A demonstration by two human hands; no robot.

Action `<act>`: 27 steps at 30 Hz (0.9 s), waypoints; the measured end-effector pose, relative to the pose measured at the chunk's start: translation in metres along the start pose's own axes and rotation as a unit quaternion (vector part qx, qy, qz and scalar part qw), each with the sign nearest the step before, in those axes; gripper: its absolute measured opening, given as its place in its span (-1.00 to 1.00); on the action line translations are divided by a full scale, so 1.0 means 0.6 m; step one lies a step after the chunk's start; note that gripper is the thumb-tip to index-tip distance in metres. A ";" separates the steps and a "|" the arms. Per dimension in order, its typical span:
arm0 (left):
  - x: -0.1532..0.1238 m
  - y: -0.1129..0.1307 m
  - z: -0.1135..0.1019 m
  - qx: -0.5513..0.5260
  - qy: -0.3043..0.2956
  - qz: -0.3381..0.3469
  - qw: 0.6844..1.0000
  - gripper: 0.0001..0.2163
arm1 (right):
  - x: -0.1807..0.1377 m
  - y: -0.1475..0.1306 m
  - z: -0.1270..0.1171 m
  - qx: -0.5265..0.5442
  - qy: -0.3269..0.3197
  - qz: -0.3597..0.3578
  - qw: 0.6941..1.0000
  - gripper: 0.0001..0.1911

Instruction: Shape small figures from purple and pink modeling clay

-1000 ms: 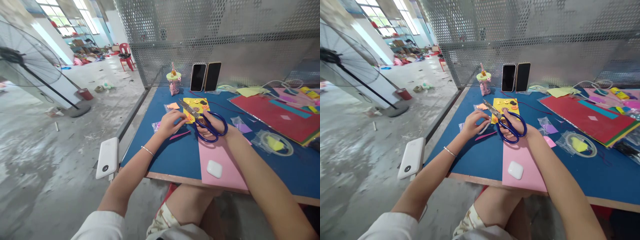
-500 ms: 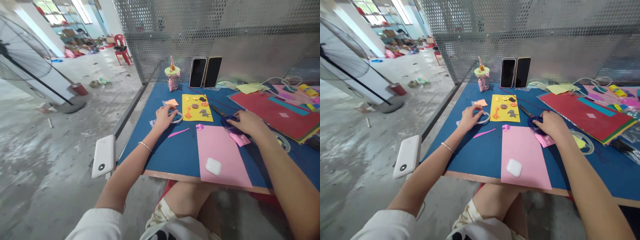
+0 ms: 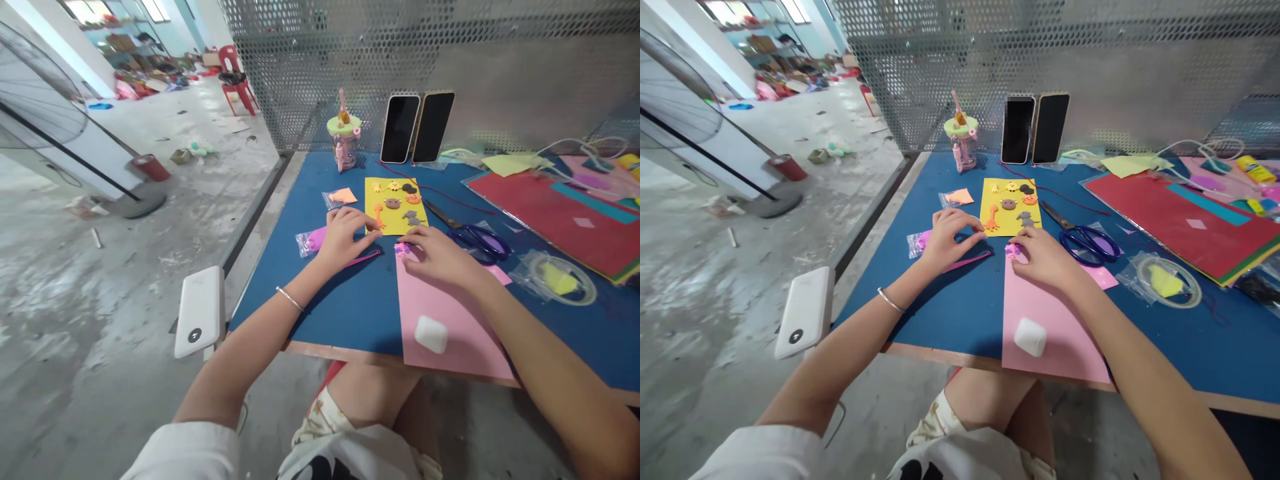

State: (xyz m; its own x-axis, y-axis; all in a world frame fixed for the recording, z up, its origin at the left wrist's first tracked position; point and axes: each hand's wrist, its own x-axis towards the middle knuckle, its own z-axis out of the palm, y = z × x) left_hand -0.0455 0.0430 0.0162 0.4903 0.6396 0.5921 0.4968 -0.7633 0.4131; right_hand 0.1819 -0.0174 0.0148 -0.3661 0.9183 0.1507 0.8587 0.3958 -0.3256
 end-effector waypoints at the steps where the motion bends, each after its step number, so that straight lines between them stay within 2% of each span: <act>1: -0.001 -0.001 0.002 0.002 -0.003 0.005 1.000 -0.87 | 0.000 0.000 -0.001 0.002 0.004 0.001 1.000 -0.62; 8: -0.003 0.008 0.008 0.010 -0.054 0.030 0.998 -0.83 | -0.001 -0.007 -0.016 0.070 0.021 0.013 0.997 -0.77; 17: 0.006 0.019 0.029 -0.049 -0.085 0.039 0.994 -0.84 | 0.002 0.022 -0.025 0.193 0.007 0.069 0.979 -0.90; 20: 0.009 0.023 0.040 -0.064 -0.083 0.020 0.994 -0.87 | -0.003 0.033 -0.029 0.275 0.003 0.119 0.954 -0.84; 23: 0.015 0.028 0.051 -0.067 -0.094 0.009 0.993 -0.90 | -0.012 0.040 -0.035 0.363 0.011 0.170 0.916 -0.74; 27: 0.028 0.028 0.065 -0.091 -0.154 0.031 0.983 -0.91 | -0.021 0.041 -0.045 0.460 0.023 0.193 0.867 -0.66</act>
State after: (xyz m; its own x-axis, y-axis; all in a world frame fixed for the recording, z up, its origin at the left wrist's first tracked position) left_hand -0.0009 0.0444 0.0057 0.7237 0.5665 0.3941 0.3355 -0.7879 0.5164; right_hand 0.2175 -0.0197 0.0299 -0.0815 0.9911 -0.1048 0.2578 -0.0806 -0.9628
